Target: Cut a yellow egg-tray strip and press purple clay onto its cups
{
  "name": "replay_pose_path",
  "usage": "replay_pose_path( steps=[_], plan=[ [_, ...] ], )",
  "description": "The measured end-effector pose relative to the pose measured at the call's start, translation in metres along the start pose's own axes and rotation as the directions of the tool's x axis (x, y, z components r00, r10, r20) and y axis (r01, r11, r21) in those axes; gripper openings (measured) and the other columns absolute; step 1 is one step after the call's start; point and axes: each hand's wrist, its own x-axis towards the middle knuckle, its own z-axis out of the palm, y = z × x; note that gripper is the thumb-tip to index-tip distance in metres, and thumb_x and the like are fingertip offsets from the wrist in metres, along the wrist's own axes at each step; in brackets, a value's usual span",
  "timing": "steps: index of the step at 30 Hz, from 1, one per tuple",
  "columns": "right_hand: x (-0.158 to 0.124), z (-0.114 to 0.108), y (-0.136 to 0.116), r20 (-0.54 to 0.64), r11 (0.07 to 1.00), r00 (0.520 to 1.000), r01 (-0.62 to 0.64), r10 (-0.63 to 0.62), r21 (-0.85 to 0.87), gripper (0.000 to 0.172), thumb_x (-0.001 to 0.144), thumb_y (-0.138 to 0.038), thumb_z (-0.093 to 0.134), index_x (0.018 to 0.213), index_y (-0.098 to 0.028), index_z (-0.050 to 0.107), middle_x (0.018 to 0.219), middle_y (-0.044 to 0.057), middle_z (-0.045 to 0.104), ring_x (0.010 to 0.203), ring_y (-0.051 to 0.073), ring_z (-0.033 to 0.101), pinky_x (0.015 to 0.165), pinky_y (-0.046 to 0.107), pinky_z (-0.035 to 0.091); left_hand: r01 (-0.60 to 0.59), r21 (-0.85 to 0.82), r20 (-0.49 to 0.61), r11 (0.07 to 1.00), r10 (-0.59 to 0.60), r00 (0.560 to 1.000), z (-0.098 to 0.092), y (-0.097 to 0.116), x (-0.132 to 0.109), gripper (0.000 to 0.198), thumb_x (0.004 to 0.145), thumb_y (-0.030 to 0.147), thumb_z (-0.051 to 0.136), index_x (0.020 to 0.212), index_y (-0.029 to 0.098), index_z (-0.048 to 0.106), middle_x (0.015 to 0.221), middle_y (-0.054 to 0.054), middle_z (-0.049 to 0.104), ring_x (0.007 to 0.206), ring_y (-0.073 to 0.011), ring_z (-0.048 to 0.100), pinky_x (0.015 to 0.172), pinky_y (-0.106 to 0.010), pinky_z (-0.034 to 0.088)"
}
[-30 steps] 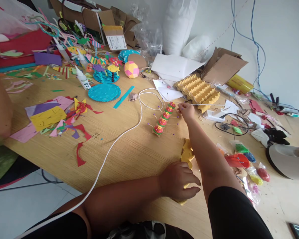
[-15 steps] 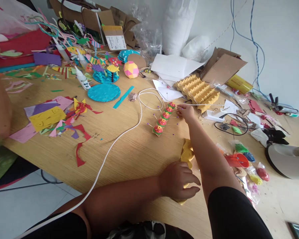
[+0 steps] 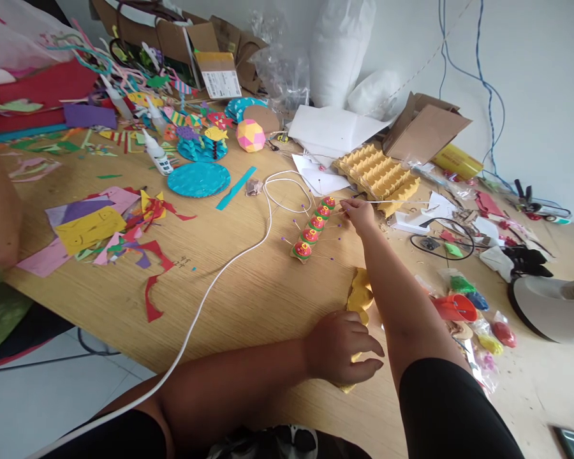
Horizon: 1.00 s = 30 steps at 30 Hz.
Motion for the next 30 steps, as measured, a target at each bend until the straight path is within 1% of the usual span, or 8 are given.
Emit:
replay_pose_path(
  steps=[6, 12, 16, 21, 25, 30],
  plan=[
    [0.003, -0.001, 0.003, 0.012, 0.996, 0.998, 0.060, -0.059, -0.067, 0.026, 0.078, -0.040, 0.075, 0.080, -0.014, 0.076, 0.069, 0.003, 0.069, 0.050, 0.009, 0.052, 0.054, 0.024, 0.046, -0.010, -0.016, -0.034, 1.000, 0.010, 0.999, -0.001, 0.000, 0.001, 0.020, 0.085, 0.038, 0.065, 0.086, 0.021, 0.076, 0.060, -0.002, 0.061, 0.067, -0.0176, 0.058, 0.068, -0.032, 0.048],
    [0.003, -0.002, 0.004, 0.038, 0.980, 0.990, 0.140, -0.136, -0.143, 0.030, 0.079, -0.046, 0.072, 0.079, -0.016, 0.074, 0.070, 0.003, 0.069, 0.052, 0.011, 0.055, 0.057, 0.024, 0.047, 0.006, 0.000, 0.015, 1.000, -0.006, 1.000, -0.001, 0.001, 0.001, 0.021, 0.085, 0.038, 0.065, 0.087, 0.021, 0.075, 0.062, -0.002, 0.062, 0.069, -0.0182, 0.060, 0.070, -0.032, 0.049],
    [0.002, -0.002, 0.002, 0.052, 0.964, 0.986, 0.165, -0.158, -0.208, 0.035, 0.081, -0.050, 0.068, 0.082, -0.016, 0.075, 0.072, 0.004, 0.070, 0.054, 0.012, 0.057, 0.058, 0.024, 0.048, 0.002, 0.001, 0.010, 1.000, -0.002, 1.000, 0.000, 0.000, 0.001, 0.021, 0.086, 0.039, 0.065, 0.087, 0.021, 0.075, 0.062, -0.002, 0.062, 0.068, -0.0184, 0.059, 0.068, -0.032, 0.048],
    [0.000, -0.002, -0.001, 0.060, 0.954, 0.984, 0.179, -0.170, -0.242, 0.032, 0.083, -0.047, 0.066, 0.081, -0.017, 0.074, 0.072, 0.003, 0.070, 0.054, 0.012, 0.058, 0.058, 0.024, 0.047, -0.013, -0.016, -0.026, 1.000, 0.013, 1.000, -0.001, 0.000, 0.001, 0.022, 0.085, 0.038, 0.064, 0.086, 0.020, 0.076, 0.061, -0.003, 0.062, 0.068, -0.0181, 0.058, 0.068, -0.032, 0.048],
    [-0.002, -0.003, -0.003, 0.067, 0.952, 0.984, 0.177, -0.166, -0.248, 0.026, 0.084, -0.042, 0.065, 0.080, -0.017, 0.074, 0.072, 0.003, 0.070, 0.055, 0.012, 0.059, 0.059, 0.023, 0.047, -0.005, -0.015, 0.000, 1.000, 0.005, 1.000, -0.002, 0.001, 0.001, 0.022, 0.086, 0.038, 0.063, 0.087, 0.020, 0.076, 0.061, -0.003, 0.061, 0.069, -0.0184, 0.058, 0.069, -0.032, 0.048],
    [-0.003, -0.003, -0.006, 0.075, 0.945, 0.986, 0.167, -0.152, -0.282, 0.025, 0.085, -0.043, 0.065, 0.080, -0.020, 0.073, 0.073, 0.002, 0.071, 0.057, 0.012, 0.061, 0.060, 0.023, 0.047, -0.001, -0.014, 0.000, 1.000, 0.001, 1.000, -0.002, 0.001, 0.001, 0.023, 0.086, 0.039, 0.064, 0.088, 0.020, 0.076, 0.062, -0.003, 0.062, 0.071, -0.0189, 0.060, 0.069, -0.032, 0.048]
  ],
)
